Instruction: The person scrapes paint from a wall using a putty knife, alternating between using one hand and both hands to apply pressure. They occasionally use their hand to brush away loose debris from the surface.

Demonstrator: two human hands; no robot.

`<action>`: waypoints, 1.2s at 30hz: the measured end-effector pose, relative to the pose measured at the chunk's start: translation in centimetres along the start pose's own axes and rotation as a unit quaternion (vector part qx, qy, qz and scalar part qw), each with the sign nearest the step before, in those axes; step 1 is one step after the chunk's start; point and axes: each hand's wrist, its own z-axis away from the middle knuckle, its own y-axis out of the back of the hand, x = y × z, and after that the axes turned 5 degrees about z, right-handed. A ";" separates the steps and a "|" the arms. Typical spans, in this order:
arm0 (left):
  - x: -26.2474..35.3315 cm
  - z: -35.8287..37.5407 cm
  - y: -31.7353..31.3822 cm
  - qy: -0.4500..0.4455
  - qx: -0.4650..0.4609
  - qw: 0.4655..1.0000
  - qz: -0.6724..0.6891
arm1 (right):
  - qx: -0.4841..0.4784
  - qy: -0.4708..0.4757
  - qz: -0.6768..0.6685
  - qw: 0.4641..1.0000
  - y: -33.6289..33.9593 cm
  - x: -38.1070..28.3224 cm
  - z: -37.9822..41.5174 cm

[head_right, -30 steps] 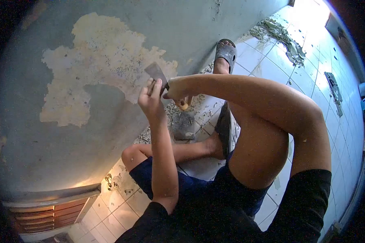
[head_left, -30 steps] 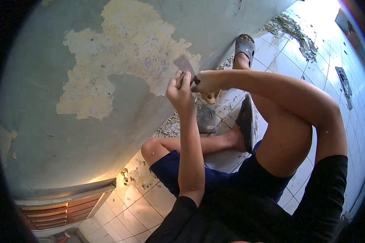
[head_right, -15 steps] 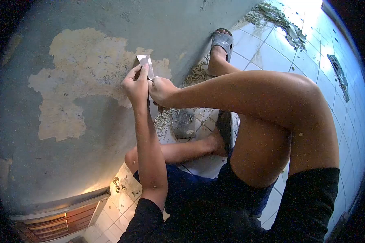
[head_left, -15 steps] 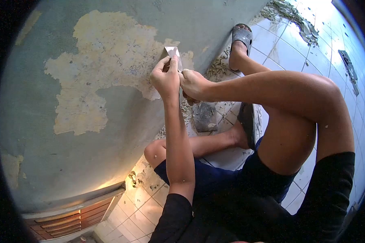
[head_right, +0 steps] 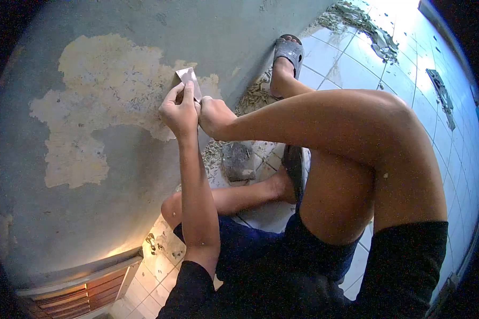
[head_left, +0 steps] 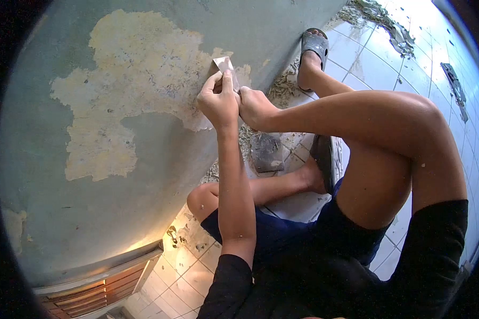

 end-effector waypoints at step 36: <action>3.5 -0.1 2.5 0.055 0.080 0.988 0.117 | -0.299 0.033 0.057 0.952 8.7 -2.3 -2.9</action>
